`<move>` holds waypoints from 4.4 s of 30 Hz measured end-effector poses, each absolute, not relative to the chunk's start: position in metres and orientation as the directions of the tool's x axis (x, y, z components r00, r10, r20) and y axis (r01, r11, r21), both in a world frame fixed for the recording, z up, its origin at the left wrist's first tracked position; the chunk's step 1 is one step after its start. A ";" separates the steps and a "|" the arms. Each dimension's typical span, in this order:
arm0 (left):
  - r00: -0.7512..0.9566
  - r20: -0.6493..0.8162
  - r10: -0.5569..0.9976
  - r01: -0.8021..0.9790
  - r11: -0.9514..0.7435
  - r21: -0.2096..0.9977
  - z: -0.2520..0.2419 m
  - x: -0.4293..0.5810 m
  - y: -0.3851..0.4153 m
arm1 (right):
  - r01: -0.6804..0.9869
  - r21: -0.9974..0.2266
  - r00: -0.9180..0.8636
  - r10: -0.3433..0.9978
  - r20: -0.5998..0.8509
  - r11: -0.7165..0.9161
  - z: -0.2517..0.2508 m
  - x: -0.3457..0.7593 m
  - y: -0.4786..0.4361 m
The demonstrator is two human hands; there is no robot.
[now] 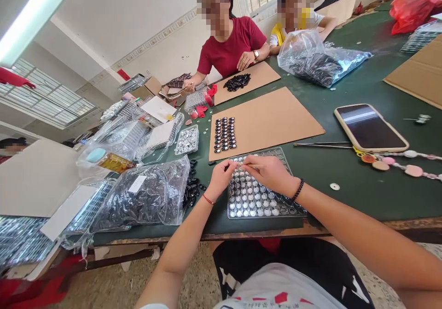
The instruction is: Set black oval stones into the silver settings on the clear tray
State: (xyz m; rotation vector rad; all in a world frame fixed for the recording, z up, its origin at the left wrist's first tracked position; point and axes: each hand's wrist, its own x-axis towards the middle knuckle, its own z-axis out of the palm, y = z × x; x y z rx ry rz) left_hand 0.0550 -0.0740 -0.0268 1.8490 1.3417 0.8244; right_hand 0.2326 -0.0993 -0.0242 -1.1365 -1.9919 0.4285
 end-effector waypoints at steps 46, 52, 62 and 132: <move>0.153 -0.054 0.987 0.359 -0.005 0.933 -0.028 0.060 -0.060 | 0.258 -0.892 0.099 0.908 0.407 0.372 -0.010 0.245 -0.096; 0.342 -0.082 0.936 0.370 -0.055 0.927 -0.026 0.067 -0.073 | 0.460 -0.789 -0.025 0.894 0.448 0.408 -0.010 0.246 -0.098; 0.354 -0.126 0.926 0.281 0.023 0.959 -0.024 0.066 -0.075 | 0.513 -0.704 -0.195 0.865 0.462 0.491 -0.017 0.242 -0.101; 0.064 -0.514 0.855 -0.698 0.407 0.590 -0.006 0.026 -0.044 | 0.458 -0.872 -0.169 0.980 0.102 0.170 0.000 0.229 0.023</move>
